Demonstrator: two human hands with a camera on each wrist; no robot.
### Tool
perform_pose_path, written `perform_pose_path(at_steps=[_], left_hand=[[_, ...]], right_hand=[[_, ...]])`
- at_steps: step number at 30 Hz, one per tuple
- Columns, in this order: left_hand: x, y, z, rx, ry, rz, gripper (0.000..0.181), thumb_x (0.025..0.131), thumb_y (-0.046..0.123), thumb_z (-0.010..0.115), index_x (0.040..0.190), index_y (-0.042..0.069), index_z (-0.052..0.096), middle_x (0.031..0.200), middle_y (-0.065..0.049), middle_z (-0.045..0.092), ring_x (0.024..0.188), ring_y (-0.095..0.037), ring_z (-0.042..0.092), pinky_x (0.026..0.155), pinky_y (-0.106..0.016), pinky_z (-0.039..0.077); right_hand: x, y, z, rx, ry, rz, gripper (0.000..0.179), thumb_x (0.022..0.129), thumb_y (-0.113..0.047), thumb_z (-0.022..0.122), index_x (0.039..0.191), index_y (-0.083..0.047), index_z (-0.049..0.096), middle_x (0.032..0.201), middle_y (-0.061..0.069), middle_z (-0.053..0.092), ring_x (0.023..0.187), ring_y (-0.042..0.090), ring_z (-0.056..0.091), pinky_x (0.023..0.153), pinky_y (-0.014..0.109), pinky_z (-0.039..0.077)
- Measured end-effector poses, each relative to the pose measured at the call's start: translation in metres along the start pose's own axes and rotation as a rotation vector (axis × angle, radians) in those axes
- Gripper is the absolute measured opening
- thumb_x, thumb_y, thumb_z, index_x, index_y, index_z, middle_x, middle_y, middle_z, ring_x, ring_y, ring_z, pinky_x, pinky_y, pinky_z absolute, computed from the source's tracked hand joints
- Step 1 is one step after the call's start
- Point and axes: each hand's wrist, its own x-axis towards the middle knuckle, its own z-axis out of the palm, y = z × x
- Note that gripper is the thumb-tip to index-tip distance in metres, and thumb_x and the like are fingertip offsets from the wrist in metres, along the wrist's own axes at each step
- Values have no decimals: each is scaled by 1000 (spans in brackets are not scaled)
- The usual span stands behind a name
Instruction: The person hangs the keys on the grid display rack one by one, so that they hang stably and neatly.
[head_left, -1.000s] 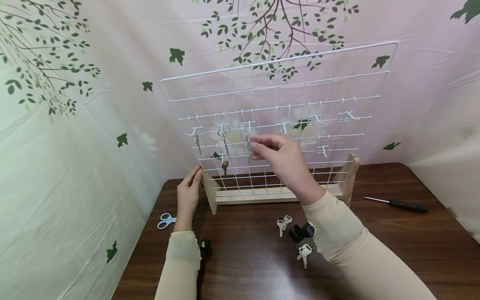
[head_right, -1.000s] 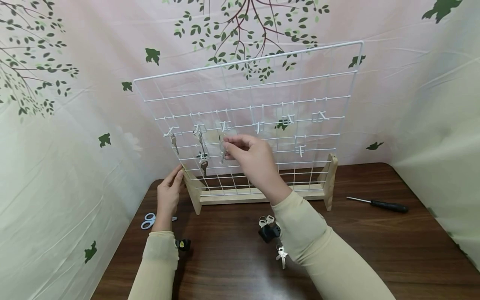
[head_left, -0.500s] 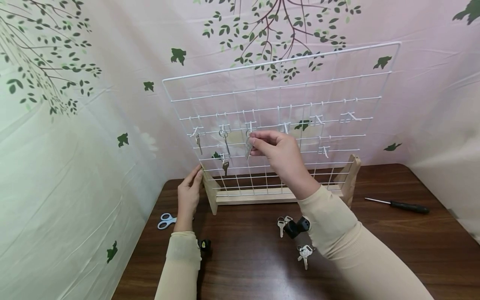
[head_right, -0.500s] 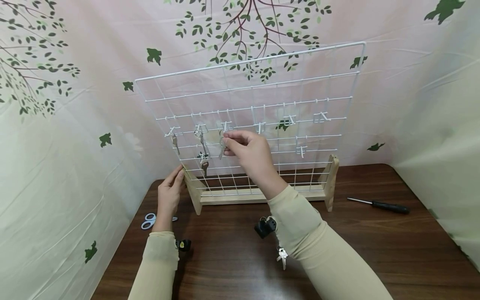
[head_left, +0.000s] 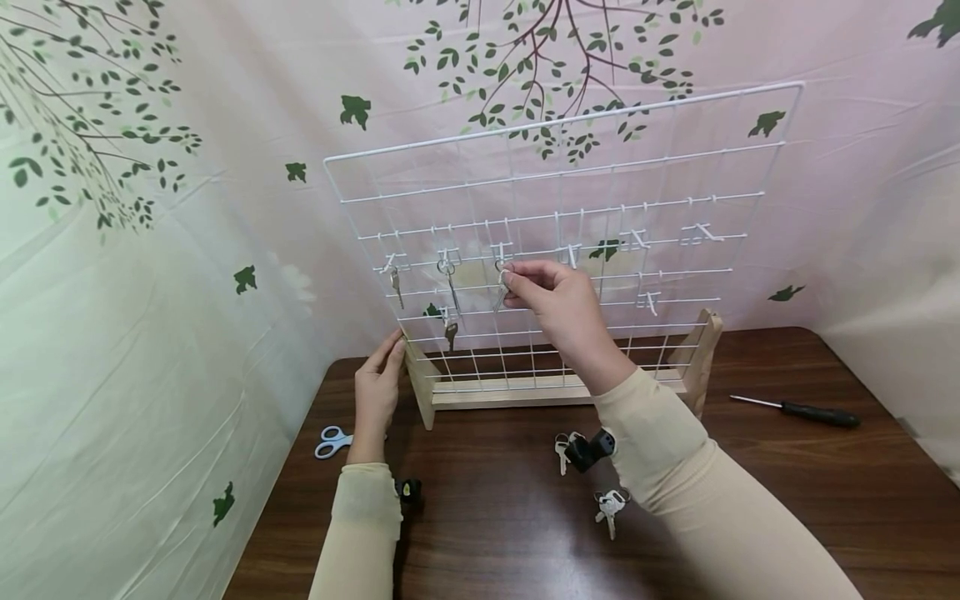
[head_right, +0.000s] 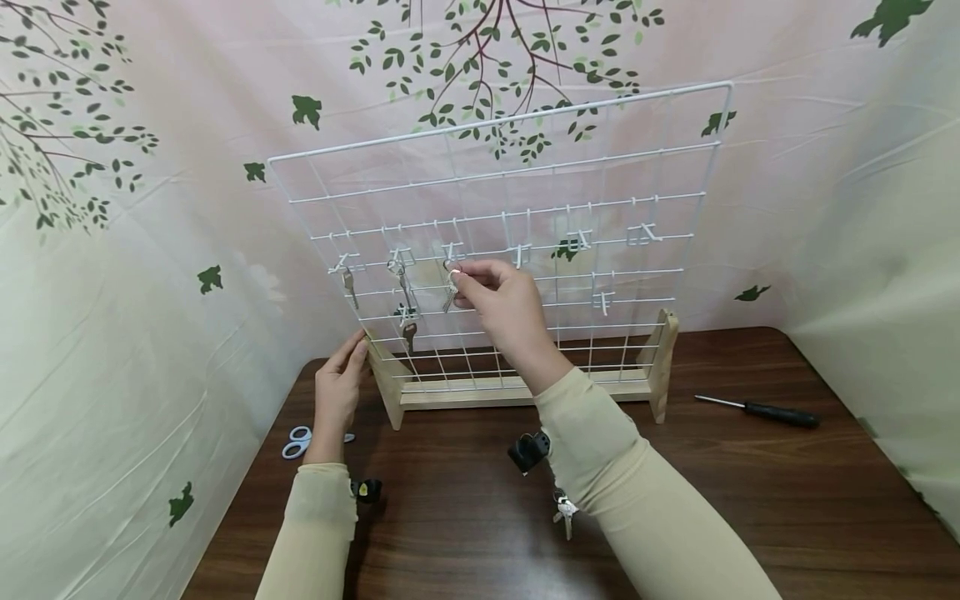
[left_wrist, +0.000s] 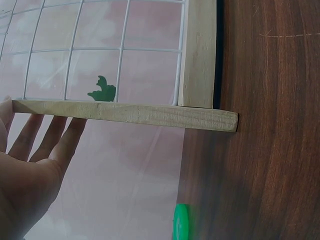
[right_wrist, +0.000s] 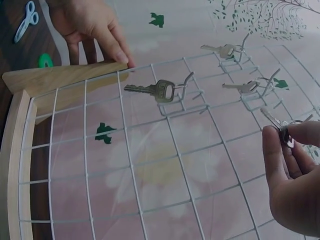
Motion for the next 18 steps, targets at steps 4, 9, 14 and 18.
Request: perform_pose_path(at_steps=[4, 9, 14, 18], left_hand=[[0, 0, 0, 8, 2, 6, 43, 105, 39, 69, 143, 18, 70, 150, -8, 67, 144, -25, 59, 96, -4, 51], [-1, 1, 0, 9, -9, 7, 44, 105, 40, 69, 144, 18, 70, 151, -7, 67, 144, -24, 59, 95, -3, 51], [-1, 1, 0, 2, -11, 9, 44, 105, 39, 70, 143, 18, 71, 150, -8, 68, 144, -24, 59, 96, -4, 51], [-1, 1, -1, 5, -8, 11, 43, 105, 39, 69, 143, 20, 71, 150, -6, 67, 145, -23, 59, 97, -4, 50]], right_hand=[[3, 3, -2, 3, 9, 12, 30, 103, -14, 73, 128, 2, 73, 116, 12, 75, 86, 13, 78, 87, 24, 65], [-3, 9, -10, -39, -5, 19, 36, 105, -21, 70, 135, -1, 69, 126, 18, 74, 97, 15, 78, 92, 25, 65], [-20, 22, -21, -107, -8, 62, 46, 110, -33, 62, 145, -4, 62, 132, 17, 73, 97, 8, 77, 96, 27, 64], [-36, 35, -32, -132, 5, 100, 50, 112, -38, 58, 149, -4, 56, 134, 18, 73, 95, 9, 78, 96, 31, 65]])
